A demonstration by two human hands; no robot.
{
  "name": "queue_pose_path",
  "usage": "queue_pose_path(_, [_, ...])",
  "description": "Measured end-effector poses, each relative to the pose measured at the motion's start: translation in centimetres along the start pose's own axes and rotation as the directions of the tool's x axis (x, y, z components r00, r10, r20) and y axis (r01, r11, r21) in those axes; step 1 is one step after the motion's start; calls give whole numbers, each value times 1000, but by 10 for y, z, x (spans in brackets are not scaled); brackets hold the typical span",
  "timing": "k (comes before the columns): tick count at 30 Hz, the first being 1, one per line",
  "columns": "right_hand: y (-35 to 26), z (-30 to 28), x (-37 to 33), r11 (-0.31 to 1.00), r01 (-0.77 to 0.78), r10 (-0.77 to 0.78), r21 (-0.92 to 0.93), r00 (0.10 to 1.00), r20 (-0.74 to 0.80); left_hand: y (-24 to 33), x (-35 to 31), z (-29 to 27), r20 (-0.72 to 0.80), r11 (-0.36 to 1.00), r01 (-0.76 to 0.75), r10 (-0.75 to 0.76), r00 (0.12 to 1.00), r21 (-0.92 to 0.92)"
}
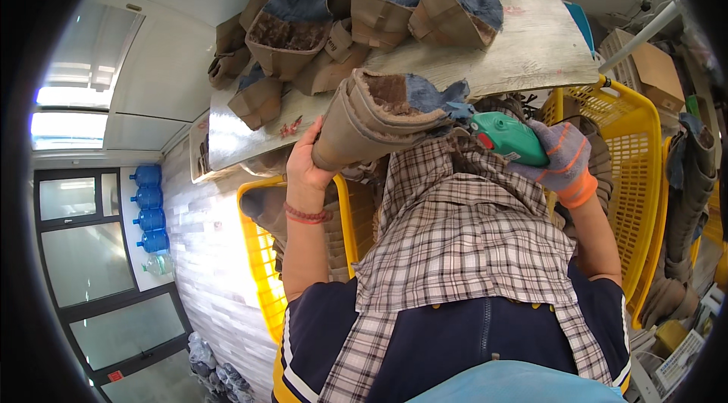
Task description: The person uses a green electric knife to cut the upper part of a brown boot and then uses red-handled scissors to trim the interior lining. The person repeats this process on multiple boots, placing the cut pieces on the table and the finished boots into a yellow basket.
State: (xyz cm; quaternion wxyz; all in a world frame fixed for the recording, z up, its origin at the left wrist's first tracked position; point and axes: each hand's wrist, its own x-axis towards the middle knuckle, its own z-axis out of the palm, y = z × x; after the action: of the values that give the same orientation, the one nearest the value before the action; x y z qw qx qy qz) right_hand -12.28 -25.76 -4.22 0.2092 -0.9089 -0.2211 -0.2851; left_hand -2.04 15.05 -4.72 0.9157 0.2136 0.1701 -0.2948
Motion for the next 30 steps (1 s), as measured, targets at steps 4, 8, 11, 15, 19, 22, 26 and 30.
queue_pose_path(4, [6,1,-4,995,77,-77,-55,997,4,2,4,-1,-25,999,16,-17,1000,-42])
queue_pose_path(8, [9,-2,-6,992,110,-109,-67,994,15,0,7,-1,-45,998,24,-27,999,-53])
queue_pose_path(11, [8,-2,-6,990,127,-126,-61,992,18,-1,10,0,-20,998,54,-55,998,-35])
queue_pose_path(15, [4,-2,-3,995,95,-95,1,995,31,-4,17,-3,-76,999,35,-36,996,-17])
queue_pose_path(19, [3,-1,0,994,96,-97,45,995,14,-7,20,-4,-75,999,27,-29,997,-19])
queue_pose_path(22, [1,2,2,993,97,-97,73,995,-3,-14,20,6,-74,1000,28,-29,997,-3])
queue_pose_path(26, [-10,1,7,994,49,-48,93,999,-17,-25,12,18,-50,999,0,-2,999,-33])
queue_pose_path(30, [-23,-2,16,980,-35,27,197,999,42,-42,0,32,79,994,-104,106,991,-32])
